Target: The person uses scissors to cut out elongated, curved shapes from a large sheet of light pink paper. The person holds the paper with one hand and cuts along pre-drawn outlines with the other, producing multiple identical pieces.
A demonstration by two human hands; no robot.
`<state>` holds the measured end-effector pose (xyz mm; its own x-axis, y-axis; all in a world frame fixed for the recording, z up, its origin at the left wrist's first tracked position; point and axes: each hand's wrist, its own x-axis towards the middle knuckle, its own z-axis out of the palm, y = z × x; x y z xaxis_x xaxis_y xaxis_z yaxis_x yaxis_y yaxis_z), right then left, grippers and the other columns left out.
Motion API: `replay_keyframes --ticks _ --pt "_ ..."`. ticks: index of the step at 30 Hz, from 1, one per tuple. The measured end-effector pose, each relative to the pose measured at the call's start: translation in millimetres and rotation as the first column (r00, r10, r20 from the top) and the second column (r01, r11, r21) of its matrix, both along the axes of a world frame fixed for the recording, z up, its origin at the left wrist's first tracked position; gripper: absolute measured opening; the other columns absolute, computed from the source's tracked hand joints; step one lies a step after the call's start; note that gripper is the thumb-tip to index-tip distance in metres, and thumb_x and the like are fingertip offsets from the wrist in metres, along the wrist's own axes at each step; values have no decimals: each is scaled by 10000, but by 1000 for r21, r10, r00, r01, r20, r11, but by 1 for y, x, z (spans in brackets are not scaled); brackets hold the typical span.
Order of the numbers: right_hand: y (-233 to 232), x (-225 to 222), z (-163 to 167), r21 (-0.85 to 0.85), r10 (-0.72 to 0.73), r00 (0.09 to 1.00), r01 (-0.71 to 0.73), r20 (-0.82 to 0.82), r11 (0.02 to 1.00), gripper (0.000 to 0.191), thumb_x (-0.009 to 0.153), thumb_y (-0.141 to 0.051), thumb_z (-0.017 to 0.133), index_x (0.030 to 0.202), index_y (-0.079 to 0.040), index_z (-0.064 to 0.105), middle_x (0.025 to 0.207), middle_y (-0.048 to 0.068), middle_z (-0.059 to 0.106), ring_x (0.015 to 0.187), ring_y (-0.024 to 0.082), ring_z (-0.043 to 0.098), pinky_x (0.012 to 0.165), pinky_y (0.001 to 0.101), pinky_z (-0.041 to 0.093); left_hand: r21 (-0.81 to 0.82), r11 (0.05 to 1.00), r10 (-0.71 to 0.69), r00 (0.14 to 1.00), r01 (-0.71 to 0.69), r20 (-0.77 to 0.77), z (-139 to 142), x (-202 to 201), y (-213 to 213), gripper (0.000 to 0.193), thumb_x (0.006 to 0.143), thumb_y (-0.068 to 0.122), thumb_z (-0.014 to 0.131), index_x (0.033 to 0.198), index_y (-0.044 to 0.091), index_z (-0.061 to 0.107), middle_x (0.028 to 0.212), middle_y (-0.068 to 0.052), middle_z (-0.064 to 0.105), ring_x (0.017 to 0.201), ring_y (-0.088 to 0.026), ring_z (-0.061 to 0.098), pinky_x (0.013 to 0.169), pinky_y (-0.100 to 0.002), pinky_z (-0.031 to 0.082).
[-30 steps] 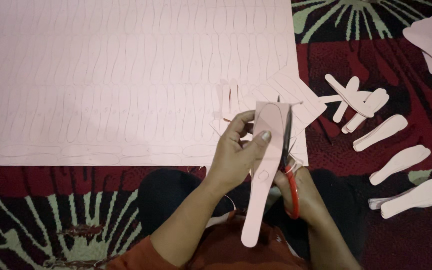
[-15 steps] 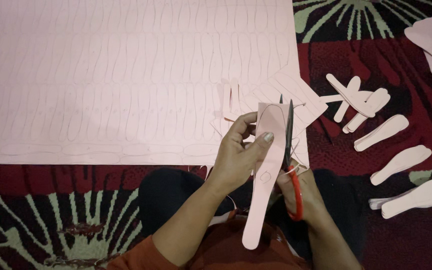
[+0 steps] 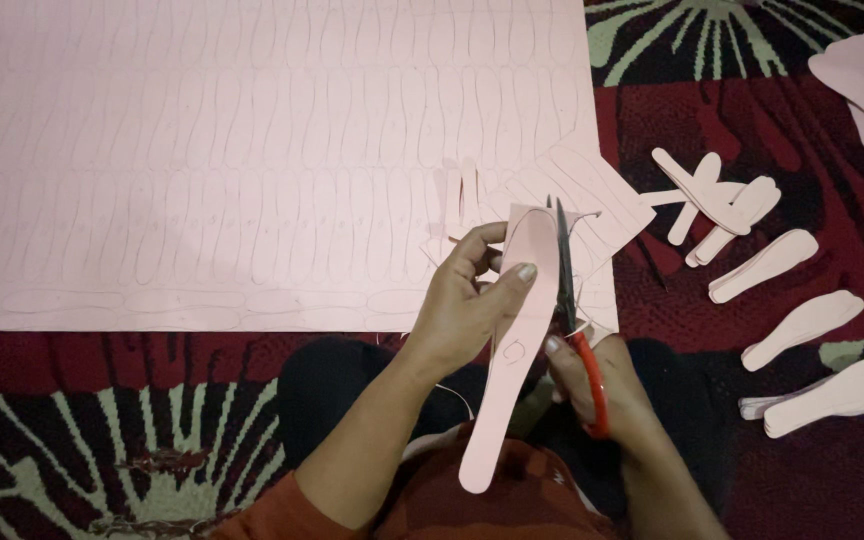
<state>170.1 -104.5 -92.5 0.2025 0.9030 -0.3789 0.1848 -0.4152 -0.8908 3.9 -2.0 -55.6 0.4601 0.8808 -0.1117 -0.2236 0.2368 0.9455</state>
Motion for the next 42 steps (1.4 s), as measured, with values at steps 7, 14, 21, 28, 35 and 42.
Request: replay_keyframes --ticks 7,14,21,28,35,42 --pt "12 4 7 187 122 979 -152 166 971 257 920 -188 521 1013 14 651 772 100 670 697 186 601 631 351 508 -14 993 -122 979 121 -166 15 2 -7 480 944 207 662 1372 22 549 977 -65 642 628 -49 631 495 -201 531" --pt "9 4 9 254 108 987 -136 120 958 307 916 -183 482 1059 34 646 809 125 689 714 192 629 642 341 523 1 993 -114 971 117 -212 16 3 -8 494 950 220 691 1382 21 558 948 -67 620 608 -31 558 491 -185 486" --pt "4 9 8 260 115 983 -150 146 954 295 936 -208 477 884 31 643 680 114 675 571 190 632 527 323 521 -3 993 -118 972 120 -204 16 3 -7 475 943 231 685 1365 41 576 935 -49 644 616 -33 562 506 -189 499" --pt "2 11 7 19 62 982 -67 181 998 322 931 -255 525 841 26 656 572 102 619 471 205 592 452 371 474 30 990 -136 984 140 -118 12 -4 -3 460 952 203 683 1366 37 573 992 -47 653 697 -52 613 577 -202 521" --pt "0 22 -13 84 111 993 -108 -36 991 433 943 -394 571 925 21 690 667 98 650 583 171 614 534 341 493 87 976 -164 934 201 -317 21 -10 3 469 926 216 676 1367 73 603 989 -76 714 680 -85 638 557 -218 527" --pt "2 28 -19 159 184 979 -195 84 968 561 977 -525 449 903 -33 707 734 80 681 684 187 624 617 351 499 -56 955 -285 845 293 -453 42 -14 3 503 895 227 657 1370 82 585 928 -182 764 635 -153 705 515 -261 537"
